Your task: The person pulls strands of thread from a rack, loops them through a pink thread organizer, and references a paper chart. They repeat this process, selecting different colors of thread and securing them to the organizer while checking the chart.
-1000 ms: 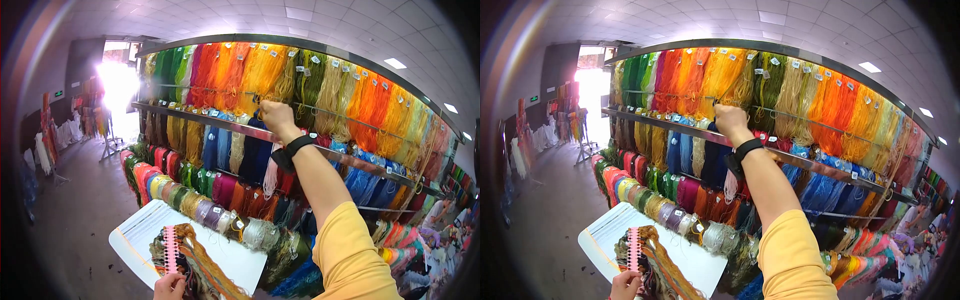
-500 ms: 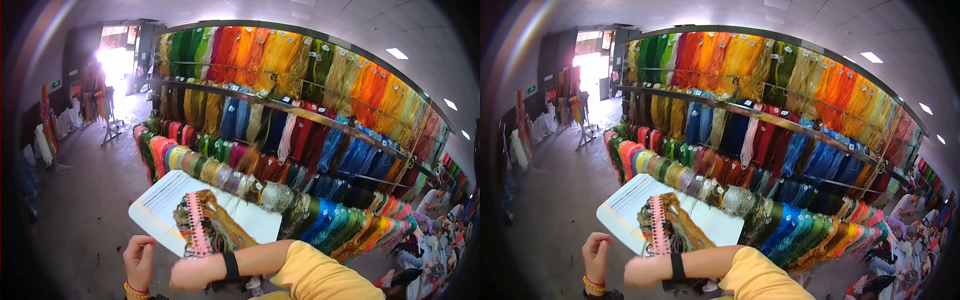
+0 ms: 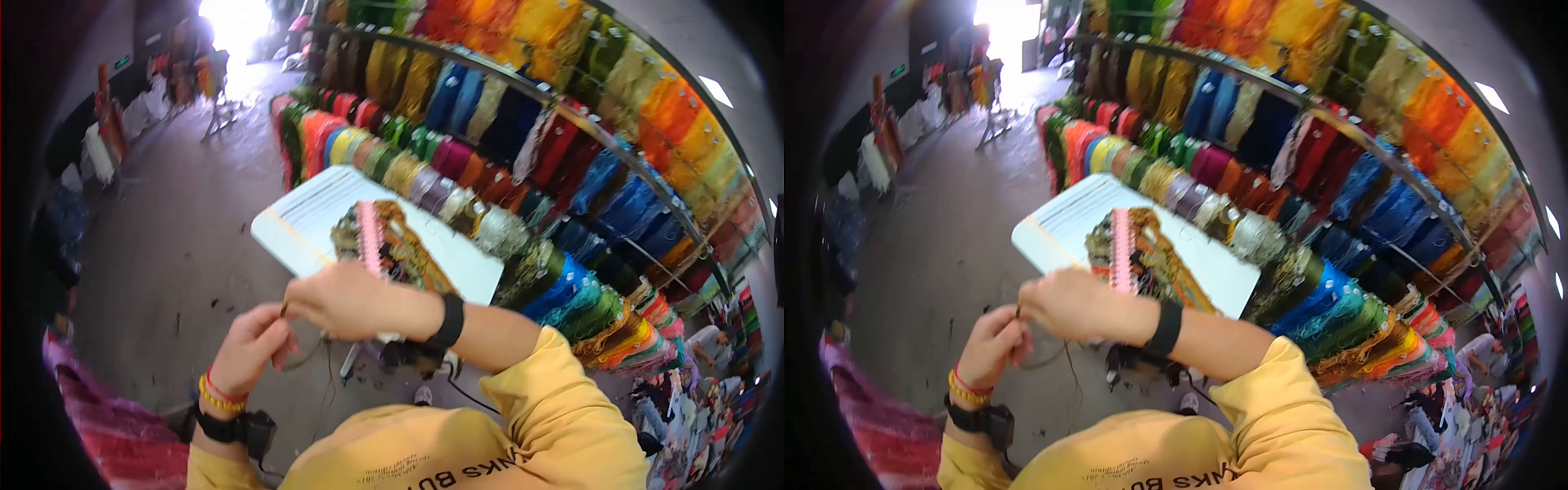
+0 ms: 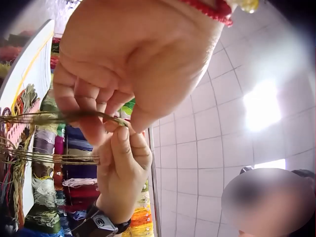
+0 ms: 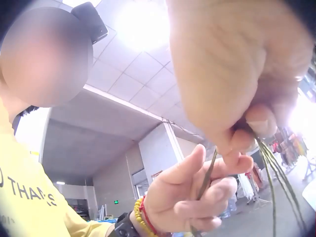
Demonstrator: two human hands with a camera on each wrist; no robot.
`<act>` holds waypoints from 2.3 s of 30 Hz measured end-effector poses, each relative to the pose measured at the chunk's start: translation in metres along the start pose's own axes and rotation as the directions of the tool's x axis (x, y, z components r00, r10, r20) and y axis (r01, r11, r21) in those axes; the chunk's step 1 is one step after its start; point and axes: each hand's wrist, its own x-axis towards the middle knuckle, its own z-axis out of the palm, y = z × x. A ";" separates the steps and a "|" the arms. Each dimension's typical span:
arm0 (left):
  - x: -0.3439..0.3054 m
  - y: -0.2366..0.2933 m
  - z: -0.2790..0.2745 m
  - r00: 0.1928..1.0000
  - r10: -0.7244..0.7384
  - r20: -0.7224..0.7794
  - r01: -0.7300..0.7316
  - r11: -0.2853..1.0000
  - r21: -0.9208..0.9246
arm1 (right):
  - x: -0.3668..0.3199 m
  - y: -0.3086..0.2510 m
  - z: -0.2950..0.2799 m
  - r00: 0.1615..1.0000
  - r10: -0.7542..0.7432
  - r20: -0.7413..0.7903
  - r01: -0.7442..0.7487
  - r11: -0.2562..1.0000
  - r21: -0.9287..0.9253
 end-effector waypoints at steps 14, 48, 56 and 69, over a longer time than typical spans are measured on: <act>-0.032 0.101 -0.113 0.867 0.496 -0.058 -0.483 0.804 -0.348 | 0.019 0.027 -0.004 0.965 0.238 0.110 -0.246 0.675 0.695; -0.110 0.164 -0.164 0.694 0.550 -0.465 0.229 0.443 0.867 | -0.027 0.099 0.179 0.836 0.308 0.455 -0.288 0.951 -0.115; -0.044 0.092 -0.077 0.968 0.119 -0.221 0.156 0.403 0.902 | 0.040 -0.015 0.083 0.980 0.153 -0.126 0.000 0.636 0.772; -0.002 0.016 -0.044 0.999 0.000 0.045 -0.030 0.738 0.674 | 0.007 -0.009 0.094 0.976 0.193 0.105 -0.173 0.380 0.909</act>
